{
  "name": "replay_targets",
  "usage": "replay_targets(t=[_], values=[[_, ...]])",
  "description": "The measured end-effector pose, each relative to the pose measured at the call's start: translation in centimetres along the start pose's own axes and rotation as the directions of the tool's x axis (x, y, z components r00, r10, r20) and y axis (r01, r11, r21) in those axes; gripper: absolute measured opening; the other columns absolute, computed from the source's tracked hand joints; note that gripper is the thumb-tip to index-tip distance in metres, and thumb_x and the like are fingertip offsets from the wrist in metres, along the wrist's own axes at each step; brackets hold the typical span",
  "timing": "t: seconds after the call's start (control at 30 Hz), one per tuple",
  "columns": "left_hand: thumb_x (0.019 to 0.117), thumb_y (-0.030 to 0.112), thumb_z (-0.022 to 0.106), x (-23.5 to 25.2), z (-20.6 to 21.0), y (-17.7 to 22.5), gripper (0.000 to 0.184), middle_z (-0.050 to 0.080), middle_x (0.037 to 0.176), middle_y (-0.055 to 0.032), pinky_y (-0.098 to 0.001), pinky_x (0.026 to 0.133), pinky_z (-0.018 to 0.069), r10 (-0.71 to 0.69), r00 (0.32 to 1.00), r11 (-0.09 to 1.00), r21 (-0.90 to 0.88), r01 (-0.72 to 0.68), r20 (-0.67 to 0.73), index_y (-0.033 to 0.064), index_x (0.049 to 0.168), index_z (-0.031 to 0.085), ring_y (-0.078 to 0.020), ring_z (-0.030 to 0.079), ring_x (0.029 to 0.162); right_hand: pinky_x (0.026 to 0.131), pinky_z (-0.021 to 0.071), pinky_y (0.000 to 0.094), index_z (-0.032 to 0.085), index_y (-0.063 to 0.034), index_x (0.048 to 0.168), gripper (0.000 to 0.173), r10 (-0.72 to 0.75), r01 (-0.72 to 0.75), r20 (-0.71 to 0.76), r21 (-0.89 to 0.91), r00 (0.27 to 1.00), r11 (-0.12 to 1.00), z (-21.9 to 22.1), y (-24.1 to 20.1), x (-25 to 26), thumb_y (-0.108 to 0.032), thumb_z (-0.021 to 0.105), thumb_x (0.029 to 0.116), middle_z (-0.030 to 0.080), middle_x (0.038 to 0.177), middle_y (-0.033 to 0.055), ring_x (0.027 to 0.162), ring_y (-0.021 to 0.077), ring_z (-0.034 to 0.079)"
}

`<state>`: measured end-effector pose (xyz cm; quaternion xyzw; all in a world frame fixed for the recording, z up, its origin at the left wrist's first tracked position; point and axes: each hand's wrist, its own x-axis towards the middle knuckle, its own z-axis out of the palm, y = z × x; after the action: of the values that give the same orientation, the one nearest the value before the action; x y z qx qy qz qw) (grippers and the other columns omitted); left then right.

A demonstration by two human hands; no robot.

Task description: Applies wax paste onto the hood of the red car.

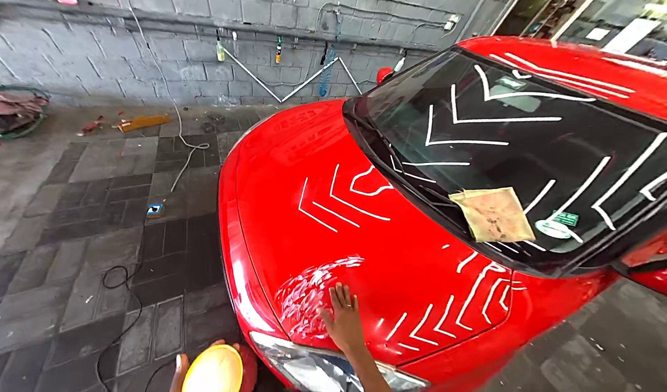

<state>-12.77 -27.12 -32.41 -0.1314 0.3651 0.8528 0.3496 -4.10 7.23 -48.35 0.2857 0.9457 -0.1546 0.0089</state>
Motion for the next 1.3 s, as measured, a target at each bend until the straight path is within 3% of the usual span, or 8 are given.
replay_targets(t=[0.1,0.27,0.7,0.8,0.93,1.07,1.23,1.3], values=[[0.1027,0.072,0.024,-0.2,0.7,0.4,0.074,0.069,0.127,-0.0165,-0.0445,0.081,0.0636,-0.051,0.998,0.997,0.059,0.053,-0.039,0.0136,0.134,0.058,-0.0298,0.073,0.104,0.128,0.0036,0.0581,0.053,-0.0152,0.151,0.082,-0.047,0.008,0.258,0.152,0.965,0.988,-1.8,-0.6,-1.6,-0.073,0.049,0.0939,0.040,0.164,0.0042,0.157,0.0233,0.023],[0.0992,0.077,0.028,0.4,0.8,0.3,0.076,0.070,0.128,-0.0166,-0.0445,0.080,0.0635,-0.102,0.994,0.995,0.020,0.101,0.027,0.0157,0.133,0.058,-0.0307,0.073,0.104,0.126,0.0131,0.0605,0.047,-0.0095,0.155,0.084,0.116,-0.115,-0.005,0.059,0.993,0.992,-0.7,0.6,-3.2,-0.071,0.042,0.0968,0.038,0.164,0.0109,0.155,0.0312,0.027],[0.0972,0.079,0.033,2.6,1.1,0.8,0.075,0.070,0.127,-0.0161,-0.0451,0.079,0.0636,-0.170,0.977,0.985,0.018,0.169,0.127,0.0175,0.131,0.062,-0.0312,0.074,0.102,0.127,0.0030,0.0591,0.055,-0.0168,0.150,0.078,0.174,-0.195,0.141,0.157,0.975,0.968,-3.1,1.1,-6.4,-0.073,0.045,0.0958,0.041,0.163,0.0027,0.156,0.0217,0.025],[0.0992,0.077,0.030,3.3,2.0,0.7,0.075,0.069,0.126,-0.0175,-0.0457,0.078,0.0634,-0.181,0.978,0.983,0.014,0.181,0.104,0.0155,0.132,0.058,-0.0313,0.073,0.101,0.125,0.0114,0.0631,0.049,-0.0135,0.154,0.083,0.258,-0.250,-0.103,0.083,0.961,0.965,-1.6,2.5,-7.5,-0.072,0.047,0.0944,0.039,0.164,0.0084,0.155,0.0304,0.027],[0.0987,0.077,0.029,2.7,3.6,0.9,0.075,0.070,0.125,-0.0170,-0.0426,0.078,0.0636,-0.226,0.967,0.974,0.061,0.220,0.117,0.0165,0.130,0.060,-0.0303,0.074,0.100,0.123,-0.0024,0.0677,0.041,-0.0226,0.159,0.087,0.123,-0.134,0.204,0.041,0.971,0.990,-1.5,2.1,-9.9,-0.075,0.050,0.0909,0.024,0.171,0.0023,0.160,0.0270,0.009],[0.0996,0.076,0.030,3.1,3.3,0.3,0.072,0.070,0.127,-0.0160,-0.0423,0.079,0.0635,-0.274,0.951,0.961,0.083,0.264,0.146,0.0178,0.129,0.061,-0.0297,0.074,0.100,0.124,0.0112,0.0665,0.050,-0.0153,0.154,0.083,0.335,-0.322,-0.166,0.098,0.928,0.941,-1.5,3.3,-10.9,-0.072,0.048,0.0933,0.039,0.164,0.0095,0.155,0.0323,0.027],[0.1000,0.076,0.027,2.9,3.0,0.3,0.076,0.069,0.127,-0.0174,-0.0442,0.077,0.0641,-0.342,0.935,0.934,0.146,0.328,0.092,0.0157,0.131,0.060,-0.0313,0.074,0.099,0.124,0.0030,0.0667,0.039,-0.0215,0.160,0.093,0.254,-0.259,0.076,0.065,0.964,0.964,0.2,2.0,-13.1,-0.080,0.048,0.0888,0.025,0.170,0.0041,0.159,0.0299,0.013],[0.0995,0.077,0.028,2.8,2.9,0.0,0.075,0.070,0.127,-0.0172,-0.0440,0.077,0.0642,-0.356,0.928,0.930,0.141,0.340,0.111,0.0162,0.131,0.061,-0.0315,0.074,0.099,0.124,0.0087,0.0677,0.046,-0.0128,0.156,0.087,0.352,-0.334,-0.119,0.149,0.928,0.931,-0.1,1.8,-13.2,-0.074,0.045,0.0942,0.039,0.164,0.0103,0.155,0.0321,0.027]])
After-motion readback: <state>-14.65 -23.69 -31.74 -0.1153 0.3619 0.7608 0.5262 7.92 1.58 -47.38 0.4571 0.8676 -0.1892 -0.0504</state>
